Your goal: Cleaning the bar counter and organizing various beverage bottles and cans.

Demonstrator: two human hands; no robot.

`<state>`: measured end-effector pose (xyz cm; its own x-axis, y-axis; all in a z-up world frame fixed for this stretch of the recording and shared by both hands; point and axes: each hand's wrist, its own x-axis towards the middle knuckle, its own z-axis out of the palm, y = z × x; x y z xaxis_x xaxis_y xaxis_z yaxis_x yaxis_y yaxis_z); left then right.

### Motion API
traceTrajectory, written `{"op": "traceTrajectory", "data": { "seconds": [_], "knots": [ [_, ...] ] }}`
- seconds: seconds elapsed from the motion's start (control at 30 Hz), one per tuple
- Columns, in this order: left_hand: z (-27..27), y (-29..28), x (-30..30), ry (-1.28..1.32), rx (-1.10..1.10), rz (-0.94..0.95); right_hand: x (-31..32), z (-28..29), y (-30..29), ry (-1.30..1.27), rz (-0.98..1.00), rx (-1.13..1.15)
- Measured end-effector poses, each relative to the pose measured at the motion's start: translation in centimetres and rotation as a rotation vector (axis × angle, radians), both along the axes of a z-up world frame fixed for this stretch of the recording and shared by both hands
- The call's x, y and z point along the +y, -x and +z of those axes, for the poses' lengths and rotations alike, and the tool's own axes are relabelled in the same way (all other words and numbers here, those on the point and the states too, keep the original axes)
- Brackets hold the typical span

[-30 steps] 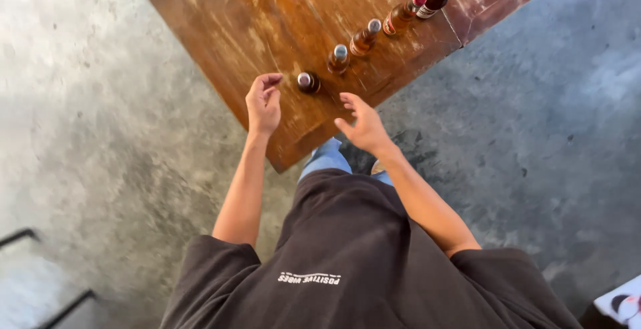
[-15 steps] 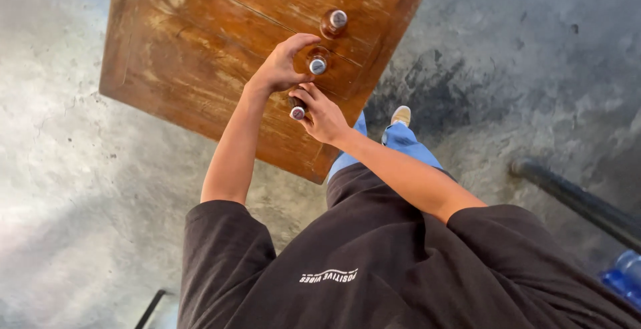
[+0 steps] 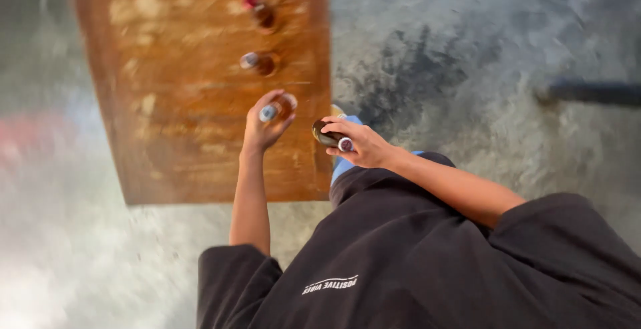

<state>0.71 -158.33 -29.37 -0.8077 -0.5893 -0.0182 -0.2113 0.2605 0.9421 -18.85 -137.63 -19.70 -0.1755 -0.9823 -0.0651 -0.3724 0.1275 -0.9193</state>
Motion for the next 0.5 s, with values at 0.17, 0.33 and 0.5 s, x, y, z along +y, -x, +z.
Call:
{"op": "traceTrajectory", "data": {
  "seconds": [0.17,0.33,0.5],
  "knots": [
    [5.8,4.2,7.4,-0.044,0.048,0.063,8.8,4.2,3.4,0.104,-0.235,-0.064],
    [8.9,11.2,16.4,0.024,-0.050,-0.222,22.2,7.5,4.3,0.140,-0.548,0.019],
    [11.3,18.0,27.4,0.160,-0.053,-0.620,37.3,9.1,1.1,0.140,-0.868,0.112]
  ]
}}
